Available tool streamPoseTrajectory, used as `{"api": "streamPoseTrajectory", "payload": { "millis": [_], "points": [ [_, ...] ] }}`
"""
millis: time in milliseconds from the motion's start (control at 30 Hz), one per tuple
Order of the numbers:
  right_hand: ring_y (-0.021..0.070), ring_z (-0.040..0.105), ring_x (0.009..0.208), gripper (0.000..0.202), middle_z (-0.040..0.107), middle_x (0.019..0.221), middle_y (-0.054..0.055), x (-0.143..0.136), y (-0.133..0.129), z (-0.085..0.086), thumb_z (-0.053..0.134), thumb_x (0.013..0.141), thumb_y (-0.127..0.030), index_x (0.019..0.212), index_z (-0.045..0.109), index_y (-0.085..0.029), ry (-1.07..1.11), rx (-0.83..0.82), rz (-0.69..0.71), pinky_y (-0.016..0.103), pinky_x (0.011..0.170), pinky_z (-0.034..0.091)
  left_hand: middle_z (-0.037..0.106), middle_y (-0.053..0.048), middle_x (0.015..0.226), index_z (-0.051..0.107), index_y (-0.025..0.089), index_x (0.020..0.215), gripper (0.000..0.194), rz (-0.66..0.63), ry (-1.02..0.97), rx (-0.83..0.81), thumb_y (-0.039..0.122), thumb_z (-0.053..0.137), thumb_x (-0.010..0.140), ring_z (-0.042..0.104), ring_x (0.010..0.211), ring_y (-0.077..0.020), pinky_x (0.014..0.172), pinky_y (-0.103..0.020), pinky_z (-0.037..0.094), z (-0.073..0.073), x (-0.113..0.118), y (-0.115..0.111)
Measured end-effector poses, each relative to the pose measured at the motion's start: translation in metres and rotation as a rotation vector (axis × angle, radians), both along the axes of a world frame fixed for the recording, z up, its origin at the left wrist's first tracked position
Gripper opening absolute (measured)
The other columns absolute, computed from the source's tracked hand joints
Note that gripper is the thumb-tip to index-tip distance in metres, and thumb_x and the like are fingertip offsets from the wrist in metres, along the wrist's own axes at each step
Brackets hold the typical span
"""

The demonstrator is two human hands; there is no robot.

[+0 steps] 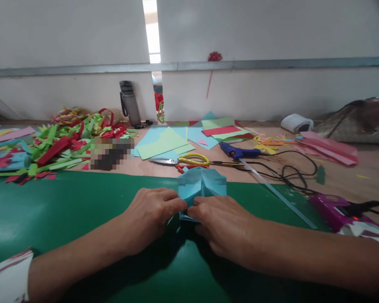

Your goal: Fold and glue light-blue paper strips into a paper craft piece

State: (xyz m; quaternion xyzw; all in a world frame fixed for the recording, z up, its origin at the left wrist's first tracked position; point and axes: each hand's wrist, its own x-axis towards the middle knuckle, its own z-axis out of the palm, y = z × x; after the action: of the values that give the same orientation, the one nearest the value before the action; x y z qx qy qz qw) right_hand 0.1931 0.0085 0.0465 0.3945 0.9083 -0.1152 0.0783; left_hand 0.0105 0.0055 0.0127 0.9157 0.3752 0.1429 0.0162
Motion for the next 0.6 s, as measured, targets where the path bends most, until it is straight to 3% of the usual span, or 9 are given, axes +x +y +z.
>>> {"api": "streamPoseTrajectory", "payload": {
  "millis": [233, 367, 467, 600],
  "points": [
    [0.0173, 0.058, 0.077, 0.012, 0.065, 0.083, 0.004, 0.005, 0.005, 0.002, 0.056, 0.075, -0.015, 0.085, 0.062, -0.019, 0.158, -0.072, 0.005, 0.024, 0.06, 0.035, 0.063, -0.003, 0.075, 0.062, 0.019, 0.086, 0.03, -0.019, 0.015, 0.045, 0.003, 0.038, 0.079, 0.058, 0.071, -0.0143, 0.056, -0.022, 0.038, 0.003, 0.001, -0.001],
    [0.0149, 0.057, 0.071, 0.009, 0.063, 0.076, 0.003, 0.005, 0.006, -0.001, 0.054, 0.075, -0.012, 0.077, 0.062, -0.017, 0.181, -0.085, -0.016, 0.023, 0.059, 0.035, 0.064, -0.003, 0.077, 0.063, 0.02, 0.086, 0.03, -0.027, -0.005, 0.054, 0.004, 0.038, 0.08, 0.058, 0.071, -0.0146, 0.056, -0.021, 0.038, 0.001, 0.001, -0.003],
    [0.0131, 0.054, 0.065, 0.01, 0.062, 0.07, 0.002, 0.005, 0.006, -0.005, 0.054, 0.073, -0.009, 0.07, 0.06, -0.017, 0.202, -0.064, -0.046, 0.022, 0.055, 0.034, 0.065, -0.003, 0.08, 0.062, 0.019, 0.094, 0.026, 0.025, -0.257, -0.046, 0.009, 0.04, 0.083, 0.058, 0.07, -0.0123, 0.061, -0.02, 0.041, -0.001, 0.001, -0.002],
    [0.0103, 0.05, 0.058, 0.018, 0.058, 0.061, -0.001, 0.007, 0.005, -0.008, 0.051, 0.074, -0.007, 0.06, 0.055, -0.017, 0.237, -0.042, 0.002, 0.02, 0.053, 0.031, 0.062, -0.001, 0.07, 0.055, 0.012, 0.106, 0.027, 0.289, -0.578, -0.294, 0.016, 0.043, 0.083, 0.051, 0.055, -0.0096, 0.055, -0.02, 0.042, -0.001, 0.001, 0.008]
  ]
}}
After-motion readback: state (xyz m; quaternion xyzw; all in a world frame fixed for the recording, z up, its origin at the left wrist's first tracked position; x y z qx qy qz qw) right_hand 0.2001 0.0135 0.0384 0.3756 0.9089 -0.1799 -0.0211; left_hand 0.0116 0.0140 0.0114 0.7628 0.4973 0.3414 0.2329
